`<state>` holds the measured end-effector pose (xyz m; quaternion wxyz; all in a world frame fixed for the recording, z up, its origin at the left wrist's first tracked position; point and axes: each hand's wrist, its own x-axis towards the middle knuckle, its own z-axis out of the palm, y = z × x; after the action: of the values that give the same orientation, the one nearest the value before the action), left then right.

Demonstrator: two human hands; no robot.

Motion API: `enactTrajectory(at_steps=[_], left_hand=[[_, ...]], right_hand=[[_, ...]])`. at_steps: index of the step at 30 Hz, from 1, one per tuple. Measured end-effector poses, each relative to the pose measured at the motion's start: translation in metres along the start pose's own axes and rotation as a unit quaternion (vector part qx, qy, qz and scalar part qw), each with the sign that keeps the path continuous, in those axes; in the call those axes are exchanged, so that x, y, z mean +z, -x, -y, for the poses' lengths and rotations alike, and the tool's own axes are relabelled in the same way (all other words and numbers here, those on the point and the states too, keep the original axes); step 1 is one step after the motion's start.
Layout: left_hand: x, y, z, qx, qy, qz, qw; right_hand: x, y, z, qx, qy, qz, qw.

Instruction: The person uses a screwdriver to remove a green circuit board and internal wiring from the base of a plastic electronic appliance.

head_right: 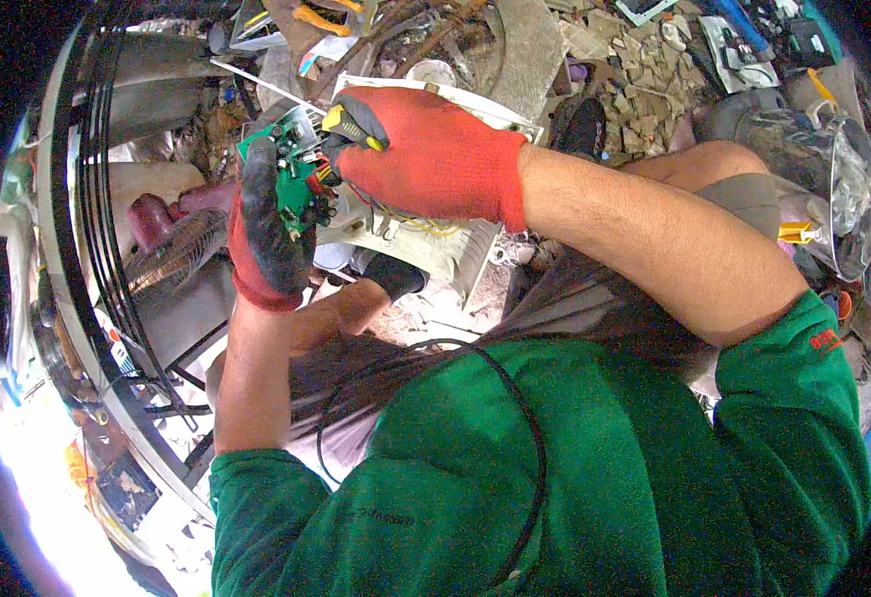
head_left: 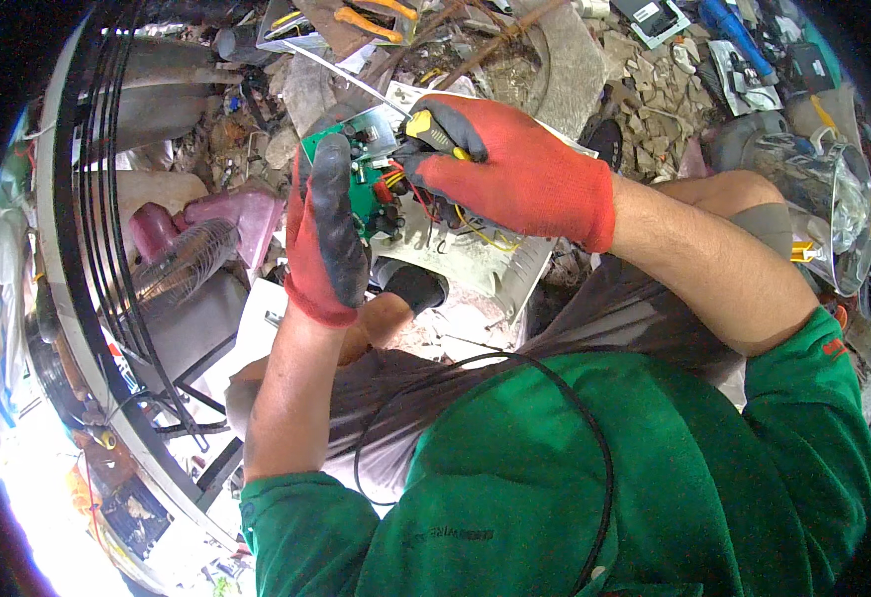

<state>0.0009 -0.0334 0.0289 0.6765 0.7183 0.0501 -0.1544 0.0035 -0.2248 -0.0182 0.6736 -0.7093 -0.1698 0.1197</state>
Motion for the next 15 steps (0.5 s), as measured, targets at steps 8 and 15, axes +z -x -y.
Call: enactTrajectory(at_steps=[8,15], left_hand=[[0.002,0.009,-0.002,-0.025,-0.030,-0.014,0.999],[0.014,0.014,-0.001,0.070,-0.107,-0.008,0.992]], right_hand=[[-0.003,-0.004,0.005,0.056,-0.052,0.010,0.997],[0.001,-0.003,0.008,0.043,0.002,-0.016,0.999]])
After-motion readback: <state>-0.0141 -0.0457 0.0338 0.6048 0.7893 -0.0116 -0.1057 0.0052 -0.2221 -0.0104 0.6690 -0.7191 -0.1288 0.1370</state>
